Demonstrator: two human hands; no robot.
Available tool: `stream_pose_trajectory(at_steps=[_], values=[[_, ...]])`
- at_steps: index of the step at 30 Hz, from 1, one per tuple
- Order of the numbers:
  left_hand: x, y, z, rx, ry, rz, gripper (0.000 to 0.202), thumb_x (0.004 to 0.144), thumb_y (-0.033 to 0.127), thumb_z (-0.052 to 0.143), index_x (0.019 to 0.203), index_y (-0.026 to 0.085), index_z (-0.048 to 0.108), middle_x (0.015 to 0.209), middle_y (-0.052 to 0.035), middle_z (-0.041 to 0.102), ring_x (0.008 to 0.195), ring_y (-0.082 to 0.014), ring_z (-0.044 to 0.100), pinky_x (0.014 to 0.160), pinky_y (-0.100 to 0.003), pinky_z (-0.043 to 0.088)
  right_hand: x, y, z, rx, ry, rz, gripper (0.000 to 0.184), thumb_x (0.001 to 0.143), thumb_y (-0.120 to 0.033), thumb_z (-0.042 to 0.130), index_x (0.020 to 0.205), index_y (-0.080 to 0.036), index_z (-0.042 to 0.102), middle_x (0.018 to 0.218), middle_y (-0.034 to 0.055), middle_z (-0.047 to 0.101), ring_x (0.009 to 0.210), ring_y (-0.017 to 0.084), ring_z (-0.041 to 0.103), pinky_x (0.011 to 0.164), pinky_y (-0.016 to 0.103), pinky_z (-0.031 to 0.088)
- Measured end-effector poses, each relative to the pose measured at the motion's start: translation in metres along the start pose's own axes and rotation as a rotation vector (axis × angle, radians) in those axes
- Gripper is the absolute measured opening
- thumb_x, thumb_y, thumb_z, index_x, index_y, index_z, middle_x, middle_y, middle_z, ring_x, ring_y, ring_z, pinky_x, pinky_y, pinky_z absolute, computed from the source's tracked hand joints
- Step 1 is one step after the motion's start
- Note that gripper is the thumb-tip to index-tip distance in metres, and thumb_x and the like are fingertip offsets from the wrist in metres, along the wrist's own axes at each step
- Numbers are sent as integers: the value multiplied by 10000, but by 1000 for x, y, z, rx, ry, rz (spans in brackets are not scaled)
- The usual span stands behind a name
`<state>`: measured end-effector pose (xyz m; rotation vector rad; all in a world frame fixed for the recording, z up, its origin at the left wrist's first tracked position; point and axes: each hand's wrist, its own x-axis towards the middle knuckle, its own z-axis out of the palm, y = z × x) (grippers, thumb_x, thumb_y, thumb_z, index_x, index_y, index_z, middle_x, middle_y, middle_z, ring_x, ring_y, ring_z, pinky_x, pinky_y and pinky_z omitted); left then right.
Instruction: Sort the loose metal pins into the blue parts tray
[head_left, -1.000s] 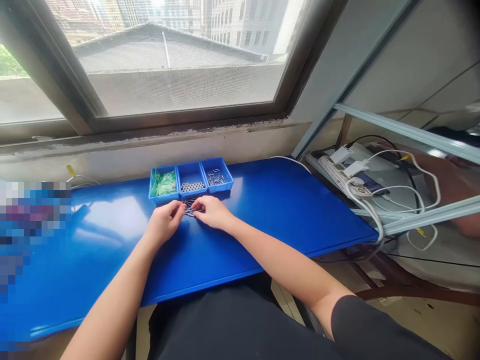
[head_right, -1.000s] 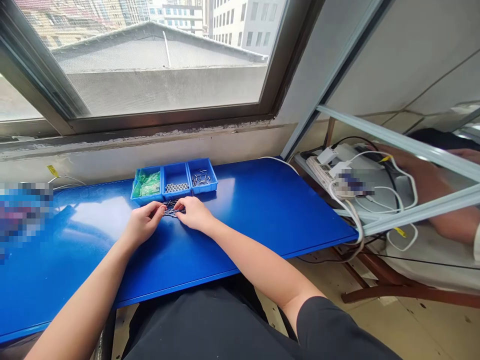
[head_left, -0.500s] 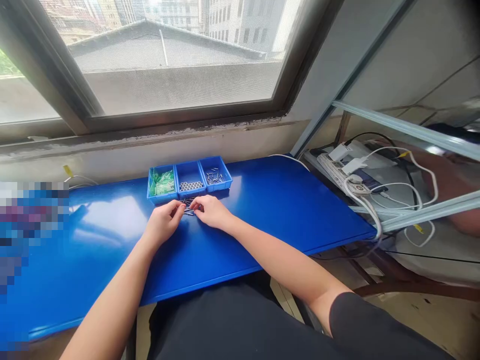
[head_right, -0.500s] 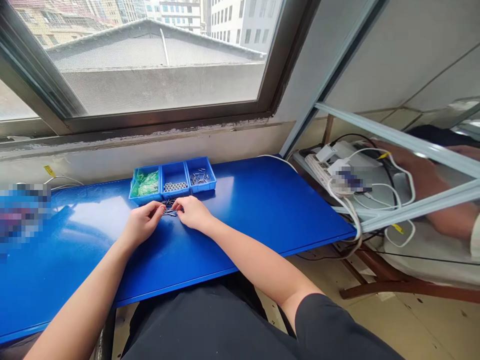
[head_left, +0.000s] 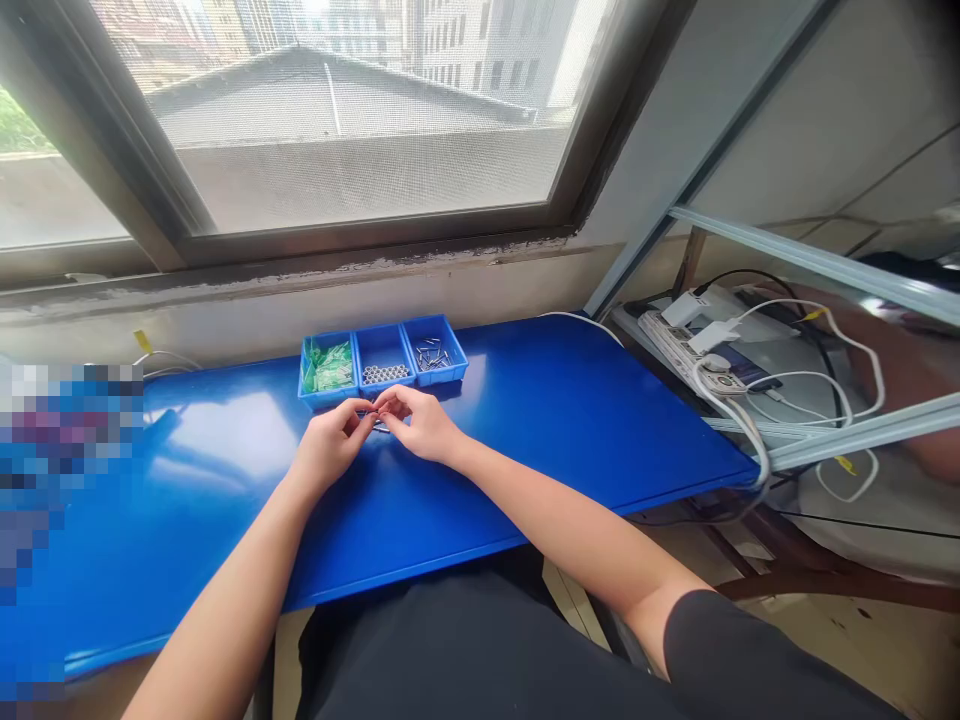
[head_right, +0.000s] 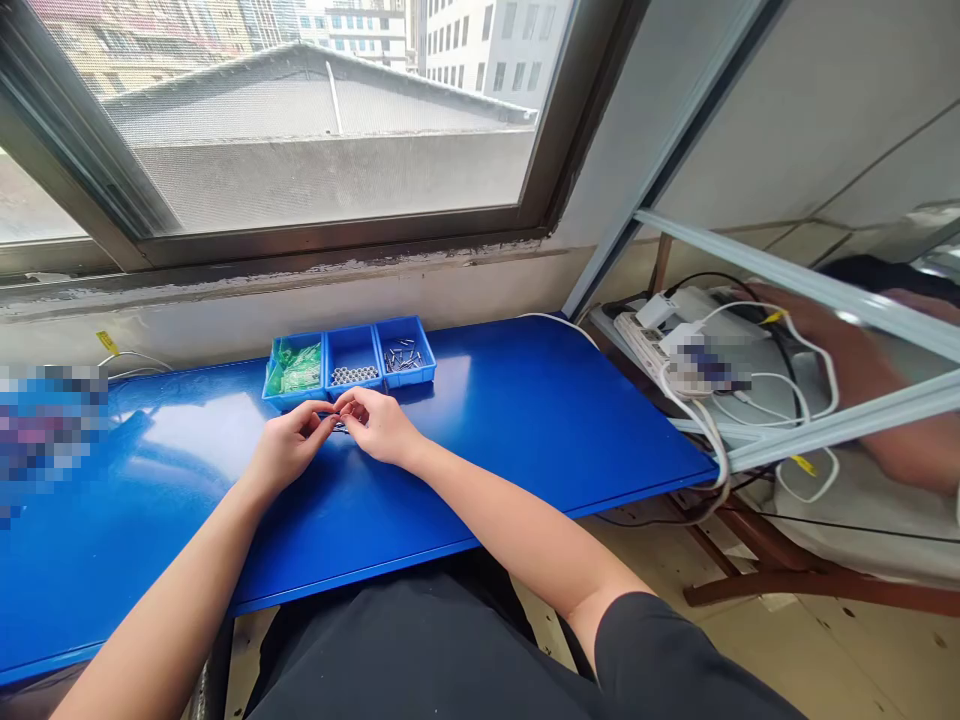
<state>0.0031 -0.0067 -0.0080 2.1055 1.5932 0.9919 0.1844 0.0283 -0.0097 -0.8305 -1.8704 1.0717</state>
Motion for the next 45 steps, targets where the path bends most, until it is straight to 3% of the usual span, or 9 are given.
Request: stream_pose_trajectory(at_steps=[9,18,27,33,41,45], values=[[1,-3,1,4,20,14,315,916,460,525,907,174,659,627,18,626,496,-94,485,510,-204,396,1,2,1,19,9,36,149,824,-177,603,957,-162,668,900,41,714,847,148,676,742,253,511],[0,2,0,-17,49,10,262,898,417,550,912,180,659,564,45,537,483,-89,454,503,-201,382,0,2,3,-68,72,-32,198,832,-170,587,988,-158,707,968,67,723,857,157,652,749,278,520],[0,-2,1,-12,9,10,241,883,394,578,940,181,674,579,48,532,485,-86,455,512,-204,393,5,7,6,394,178,192,256,750,-350,716,905,-156,652,853,52,717,800,163,694,764,306,578],[1,-3,1,8,39,3,245,913,387,542,965,182,665,576,47,530,485,-87,449,512,-205,374,8,7,4,523,165,259,352,687,-428,779,867,-156,645,834,56,719,797,180,707,695,293,578],[1,-2,2,-28,16,18,265,910,420,551,931,183,669,548,53,504,476,-89,417,491,-207,353,7,7,4,476,131,314,352,695,-416,781,912,-149,705,893,72,740,838,181,699,703,283,570],[0,1,2,-61,25,35,270,904,431,562,910,183,669,530,64,462,463,-81,379,483,-205,341,6,8,5,389,82,268,320,759,-406,726,945,-146,738,938,86,744,860,191,697,774,320,568]])
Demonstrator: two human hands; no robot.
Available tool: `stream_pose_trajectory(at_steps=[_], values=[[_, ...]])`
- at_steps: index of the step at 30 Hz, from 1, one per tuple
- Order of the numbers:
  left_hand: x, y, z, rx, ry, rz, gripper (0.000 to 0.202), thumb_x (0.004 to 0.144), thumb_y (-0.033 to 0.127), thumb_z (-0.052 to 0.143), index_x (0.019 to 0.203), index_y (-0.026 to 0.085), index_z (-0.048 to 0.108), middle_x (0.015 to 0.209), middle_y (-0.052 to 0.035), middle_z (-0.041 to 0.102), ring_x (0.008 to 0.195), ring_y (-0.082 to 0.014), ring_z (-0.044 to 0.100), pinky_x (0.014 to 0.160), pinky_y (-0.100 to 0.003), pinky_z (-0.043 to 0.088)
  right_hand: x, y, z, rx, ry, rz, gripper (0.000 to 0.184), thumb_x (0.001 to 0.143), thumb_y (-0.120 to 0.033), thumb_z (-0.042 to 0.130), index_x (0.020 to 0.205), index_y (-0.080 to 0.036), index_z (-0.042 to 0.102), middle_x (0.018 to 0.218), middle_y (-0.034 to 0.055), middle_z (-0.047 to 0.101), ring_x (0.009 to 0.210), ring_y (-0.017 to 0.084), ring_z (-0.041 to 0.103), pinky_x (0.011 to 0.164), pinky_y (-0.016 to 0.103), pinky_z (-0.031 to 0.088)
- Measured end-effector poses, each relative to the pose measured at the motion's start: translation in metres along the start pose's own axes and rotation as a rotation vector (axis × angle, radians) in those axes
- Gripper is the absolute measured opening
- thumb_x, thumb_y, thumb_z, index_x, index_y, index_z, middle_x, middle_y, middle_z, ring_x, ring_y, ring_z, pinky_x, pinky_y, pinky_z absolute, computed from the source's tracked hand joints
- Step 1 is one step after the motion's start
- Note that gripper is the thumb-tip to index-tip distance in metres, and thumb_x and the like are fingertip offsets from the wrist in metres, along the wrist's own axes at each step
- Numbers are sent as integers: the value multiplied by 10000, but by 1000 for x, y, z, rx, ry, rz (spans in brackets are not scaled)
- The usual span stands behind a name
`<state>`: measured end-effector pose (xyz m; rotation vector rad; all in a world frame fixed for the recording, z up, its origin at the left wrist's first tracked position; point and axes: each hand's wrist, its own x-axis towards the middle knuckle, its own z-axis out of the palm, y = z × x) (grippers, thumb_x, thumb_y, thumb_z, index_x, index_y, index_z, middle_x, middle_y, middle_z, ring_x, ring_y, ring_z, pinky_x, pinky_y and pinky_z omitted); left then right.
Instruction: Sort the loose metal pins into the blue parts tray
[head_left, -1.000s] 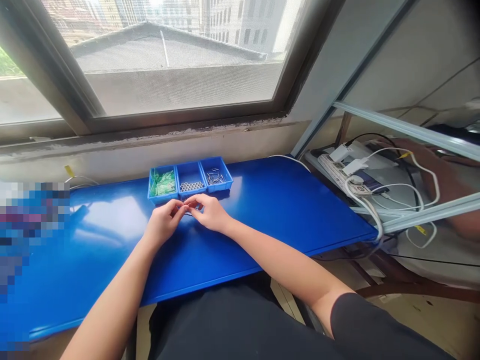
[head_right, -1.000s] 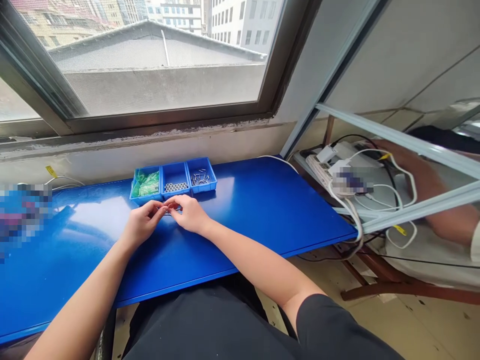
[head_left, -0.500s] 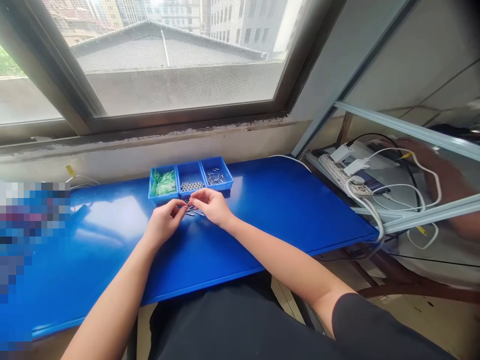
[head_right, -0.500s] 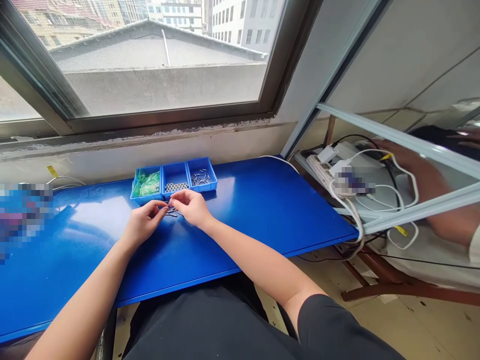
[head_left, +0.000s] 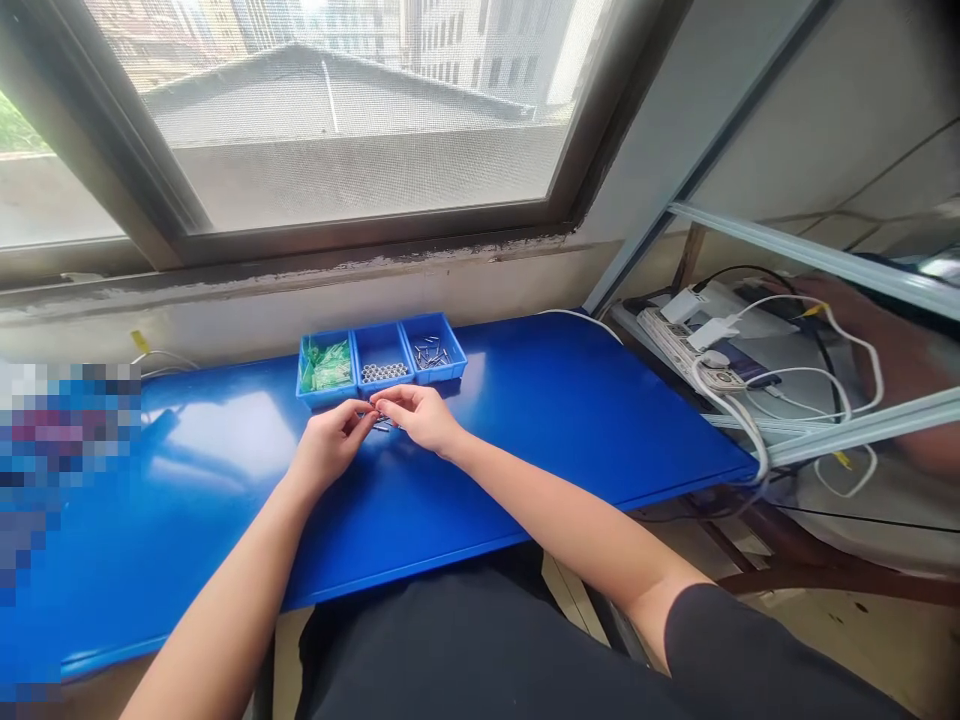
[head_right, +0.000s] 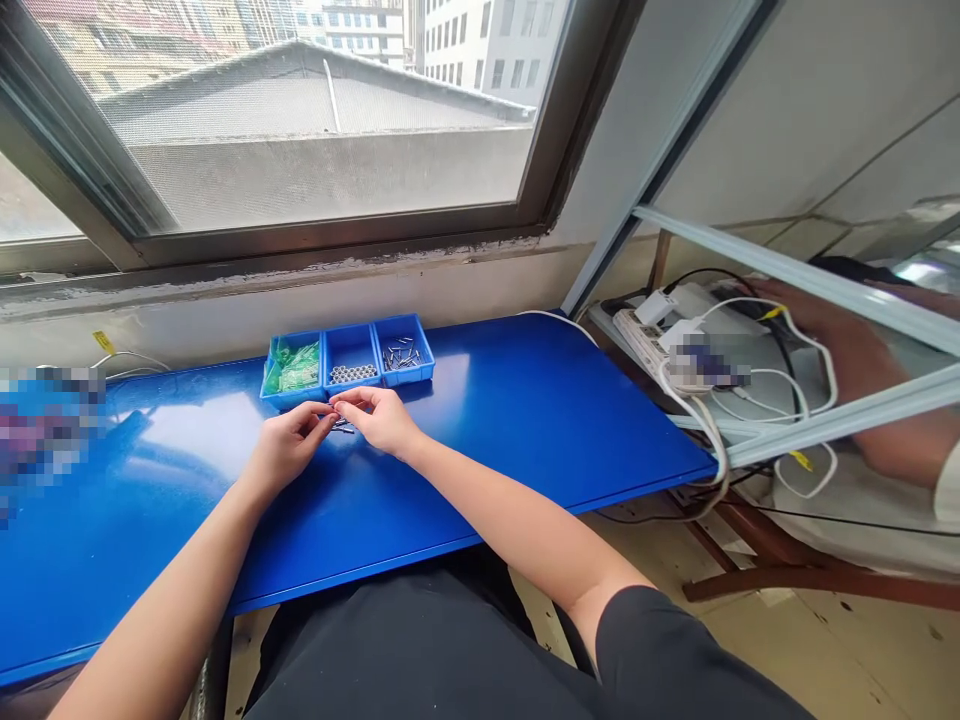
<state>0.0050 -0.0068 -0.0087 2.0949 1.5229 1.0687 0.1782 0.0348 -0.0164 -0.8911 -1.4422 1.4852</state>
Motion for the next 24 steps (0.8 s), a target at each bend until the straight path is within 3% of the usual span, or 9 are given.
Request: stream_pose_trajectory(at_steps=[4,7,12,17,24], values=[[0,0,-1,3,57,-24,260,888,418,595,997,187,645,547,73,485,473,-78,405,512,-199,367,-3,-1,0,-169,36,-67,276,797,-385,689,912,-145,760,959,96,748,863,199,698,811,339,555],[1,-2,-2,-4,67,-7,278,897,392,583,1085,196,642,553,75,490,481,-79,418,533,-198,385,-4,-1,-1,-154,15,-33,303,772,-408,714,899,-137,763,919,95,755,840,201,705,789,327,556],[0,-1,-3,19,46,24,241,917,390,548,970,194,679,557,62,469,491,-80,400,531,-201,377,-3,-1,-1,-83,-7,-13,328,716,-422,759,859,-127,754,847,86,754,784,192,702,713,296,551],[1,0,-5,19,35,12,264,913,400,544,1024,201,677,563,56,502,492,-85,424,535,-201,395,-3,-2,-1,-86,-1,10,312,708,-419,764,840,-136,754,838,81,752,784,196,703,725,308,551],[0,1,-3,37,3,-25,231,920,383,516,959,194,644,559,60,488,485,-87,422,522,-200,379,-4,-2,-1,-99,-4,8,279,745,-380,731,877,-135,737,862,80,747,791,183,698,731,300,546]])
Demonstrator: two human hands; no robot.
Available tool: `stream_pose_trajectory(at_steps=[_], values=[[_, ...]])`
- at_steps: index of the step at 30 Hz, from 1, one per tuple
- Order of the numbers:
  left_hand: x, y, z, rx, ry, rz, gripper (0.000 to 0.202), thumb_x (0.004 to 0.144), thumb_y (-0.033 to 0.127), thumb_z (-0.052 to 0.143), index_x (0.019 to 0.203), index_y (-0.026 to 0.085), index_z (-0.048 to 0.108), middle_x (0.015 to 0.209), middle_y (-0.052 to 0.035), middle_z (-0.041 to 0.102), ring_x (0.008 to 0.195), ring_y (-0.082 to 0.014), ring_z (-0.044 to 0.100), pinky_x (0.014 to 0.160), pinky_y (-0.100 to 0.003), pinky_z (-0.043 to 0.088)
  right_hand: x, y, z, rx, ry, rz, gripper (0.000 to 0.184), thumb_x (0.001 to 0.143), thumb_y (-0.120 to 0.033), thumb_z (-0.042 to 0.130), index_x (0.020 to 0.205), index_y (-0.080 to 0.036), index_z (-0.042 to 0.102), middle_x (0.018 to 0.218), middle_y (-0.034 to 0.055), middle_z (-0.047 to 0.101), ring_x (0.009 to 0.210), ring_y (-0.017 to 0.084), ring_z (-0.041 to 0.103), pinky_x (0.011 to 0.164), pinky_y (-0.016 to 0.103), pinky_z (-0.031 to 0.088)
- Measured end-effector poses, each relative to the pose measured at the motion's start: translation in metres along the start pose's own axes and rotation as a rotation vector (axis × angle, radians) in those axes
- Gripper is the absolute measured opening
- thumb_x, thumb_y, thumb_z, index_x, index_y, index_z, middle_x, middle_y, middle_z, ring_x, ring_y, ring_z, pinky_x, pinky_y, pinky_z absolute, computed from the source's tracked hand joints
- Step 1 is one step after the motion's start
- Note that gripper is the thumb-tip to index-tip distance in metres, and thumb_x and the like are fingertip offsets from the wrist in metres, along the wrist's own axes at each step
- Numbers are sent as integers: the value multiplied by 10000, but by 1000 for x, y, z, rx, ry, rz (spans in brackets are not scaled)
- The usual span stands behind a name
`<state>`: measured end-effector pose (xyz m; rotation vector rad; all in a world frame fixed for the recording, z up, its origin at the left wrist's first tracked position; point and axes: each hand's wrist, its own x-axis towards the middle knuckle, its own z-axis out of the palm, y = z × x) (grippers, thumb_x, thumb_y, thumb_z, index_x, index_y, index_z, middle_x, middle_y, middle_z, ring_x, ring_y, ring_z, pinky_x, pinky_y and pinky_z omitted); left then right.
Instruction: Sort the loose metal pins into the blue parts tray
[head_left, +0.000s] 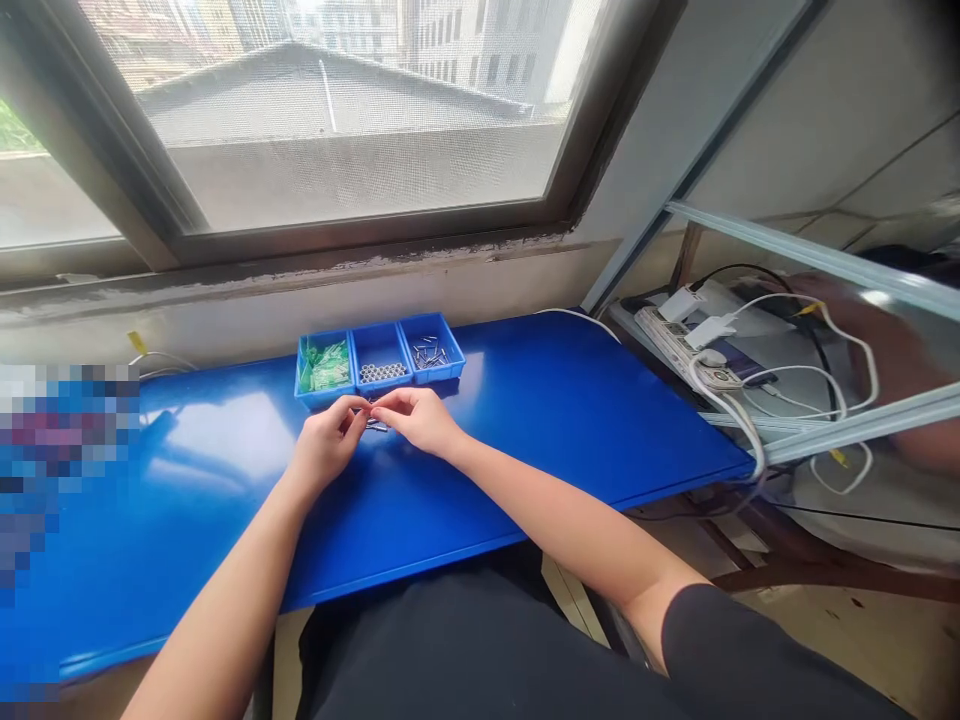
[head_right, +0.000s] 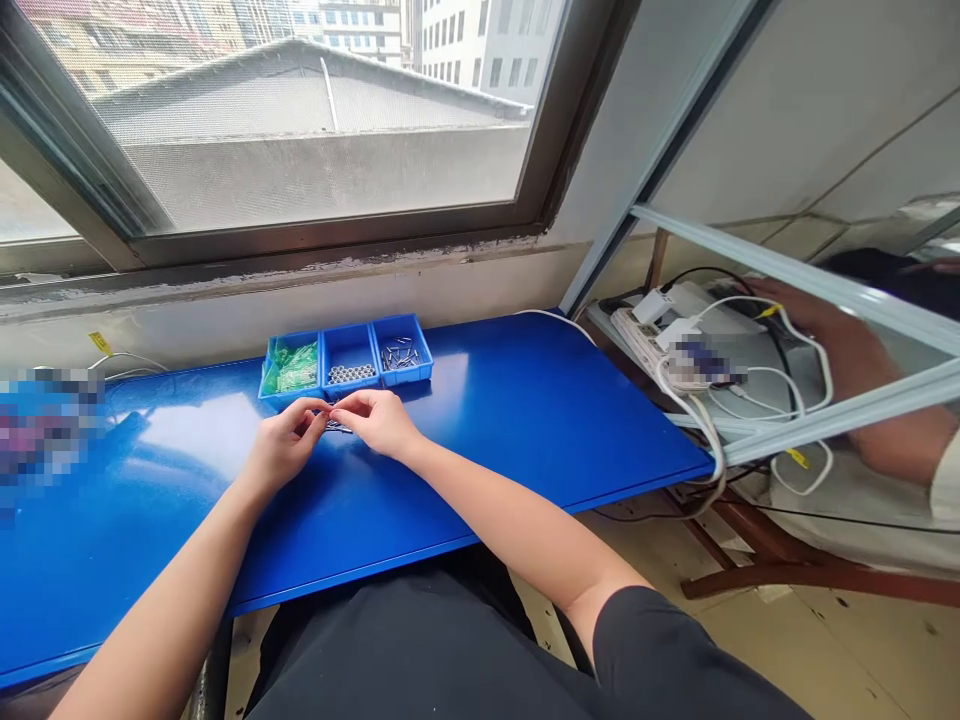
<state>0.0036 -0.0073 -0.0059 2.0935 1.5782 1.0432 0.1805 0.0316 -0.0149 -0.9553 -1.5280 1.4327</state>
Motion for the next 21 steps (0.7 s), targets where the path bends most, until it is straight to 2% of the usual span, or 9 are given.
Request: stream_pose_trajectory(at_steps=[6,15,21], values=[[0,0,0,-11,6,-76,181,929,354,473,948,198,562,555,69,478,459,-93,404,514,-215,358,0,-3,1,-3,73,-2,301,726,-357,756,923,-132,720,868,76,738,773,164,684,748,309,554],[2,-2,-2,48,22,-72,269,947,398,425,854,196,576,651,18,593,549,-121,514,559,-234,405,0,-1,1,69,92,-13,318,704,-382,763,903,-136,722,850,68,739,759,157,684,752,303,562],[1,-2,0,-16,39,-57,228,915,403,521,982,201,604,545,73,457,463,-91,405,519,-212,366,2,0,1,85,106,-18,324,708,-400,755,901,-143,724,827,58,733,750,158,680,734,302,567]])
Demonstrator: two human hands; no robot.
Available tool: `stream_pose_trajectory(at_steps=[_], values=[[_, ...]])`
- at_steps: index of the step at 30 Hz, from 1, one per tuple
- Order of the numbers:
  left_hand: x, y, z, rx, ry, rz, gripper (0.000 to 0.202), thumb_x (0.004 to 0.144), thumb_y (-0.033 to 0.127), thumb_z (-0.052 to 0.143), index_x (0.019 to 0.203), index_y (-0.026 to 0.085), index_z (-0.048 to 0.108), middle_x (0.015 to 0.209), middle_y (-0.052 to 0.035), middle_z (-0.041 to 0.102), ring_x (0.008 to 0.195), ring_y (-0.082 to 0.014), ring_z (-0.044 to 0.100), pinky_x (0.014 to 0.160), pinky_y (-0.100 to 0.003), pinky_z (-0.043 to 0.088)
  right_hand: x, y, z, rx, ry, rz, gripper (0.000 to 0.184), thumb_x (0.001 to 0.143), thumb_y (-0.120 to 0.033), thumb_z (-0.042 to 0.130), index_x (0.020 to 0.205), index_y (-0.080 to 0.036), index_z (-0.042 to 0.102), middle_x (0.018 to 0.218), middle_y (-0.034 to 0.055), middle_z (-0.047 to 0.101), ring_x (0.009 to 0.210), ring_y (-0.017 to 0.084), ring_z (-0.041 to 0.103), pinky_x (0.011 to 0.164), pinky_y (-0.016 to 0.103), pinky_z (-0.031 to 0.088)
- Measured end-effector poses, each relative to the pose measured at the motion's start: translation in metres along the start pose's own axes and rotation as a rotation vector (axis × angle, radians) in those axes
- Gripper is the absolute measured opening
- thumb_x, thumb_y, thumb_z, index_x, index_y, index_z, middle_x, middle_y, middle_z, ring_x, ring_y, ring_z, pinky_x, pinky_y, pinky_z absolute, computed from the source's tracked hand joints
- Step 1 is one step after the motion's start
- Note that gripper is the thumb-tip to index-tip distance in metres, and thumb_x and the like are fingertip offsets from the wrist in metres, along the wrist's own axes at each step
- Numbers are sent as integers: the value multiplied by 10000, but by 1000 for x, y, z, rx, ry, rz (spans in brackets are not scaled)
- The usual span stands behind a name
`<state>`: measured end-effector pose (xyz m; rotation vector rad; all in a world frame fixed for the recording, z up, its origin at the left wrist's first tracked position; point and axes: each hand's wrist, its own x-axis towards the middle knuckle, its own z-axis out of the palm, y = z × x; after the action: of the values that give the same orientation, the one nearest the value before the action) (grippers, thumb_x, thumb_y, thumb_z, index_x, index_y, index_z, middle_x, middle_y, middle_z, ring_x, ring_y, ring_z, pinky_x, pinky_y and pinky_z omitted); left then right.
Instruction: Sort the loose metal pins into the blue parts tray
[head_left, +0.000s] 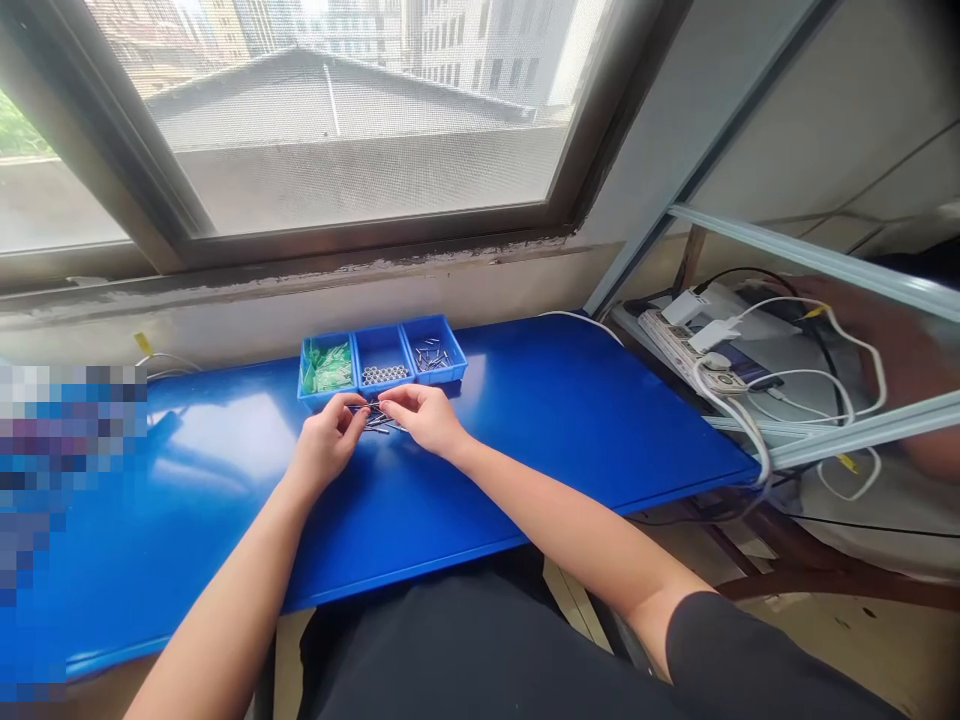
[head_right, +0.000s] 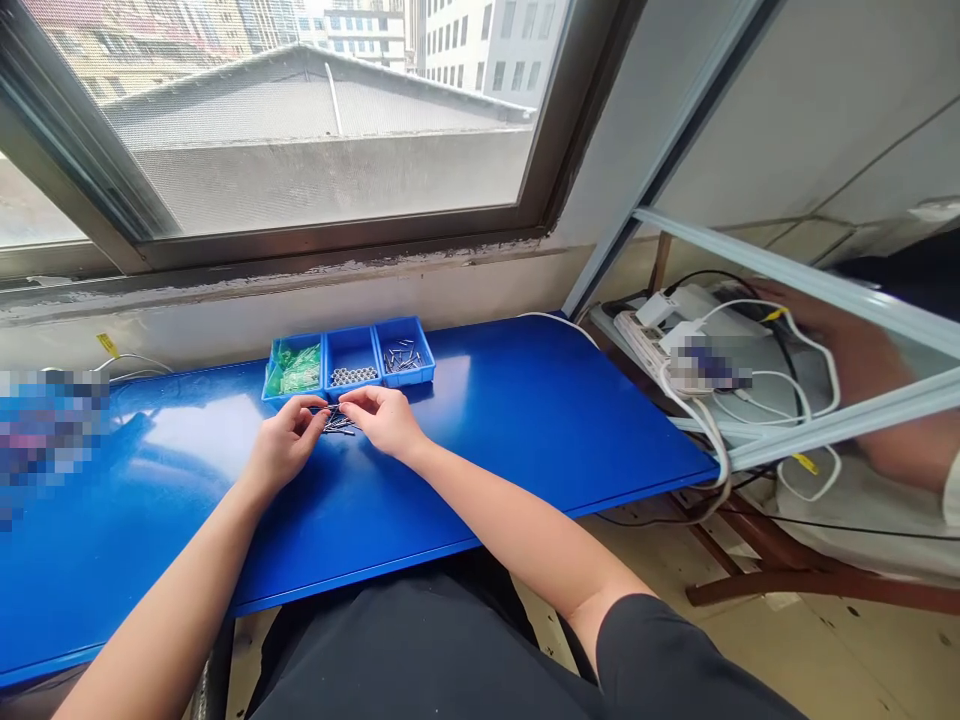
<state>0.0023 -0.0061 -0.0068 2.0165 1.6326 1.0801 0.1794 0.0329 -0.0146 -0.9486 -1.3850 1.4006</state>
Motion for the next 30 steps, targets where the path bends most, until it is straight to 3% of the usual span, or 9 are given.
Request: stream_pose_trajectory(at_steps=[6,12,22,30], values=[[0,-1,-1,-10,6,20,230,907,410,546,941,201,635,553,69,457,475,-80,387,516,-201,361,-2,-3,1,-17,-17,-5,295,719,-365,748,910,-141,724,852,67,737,777,168,691,771,320,573],[0,2,-3,21,-7,17,296,922,440,503,861,187,645,609,24,580,518,-100,471,529,-211,387,-3,-4,1,-2,-8,-5,326,707,-399,763,910,-147,723,865,69,741,797,174,698,787,328,579],[0,1,0,1,23,12,224,905,409,544,953,204,620,542,70,464,473,-90,410,534,-210,379,-2,-4,2,6,8,2,291,724,-370,742,904,-141,723,847,64,736,771,165,689,780,326,576],[1,-1,-2,49,11,16,287,929,419,492,875,184,648,671,5,637,548,-112,513,573,-225,426,-5,-7,2,6,-12,-7,265,726,-329,737,907,-135,730,842,64,736,777,165,692,788,324,573]])
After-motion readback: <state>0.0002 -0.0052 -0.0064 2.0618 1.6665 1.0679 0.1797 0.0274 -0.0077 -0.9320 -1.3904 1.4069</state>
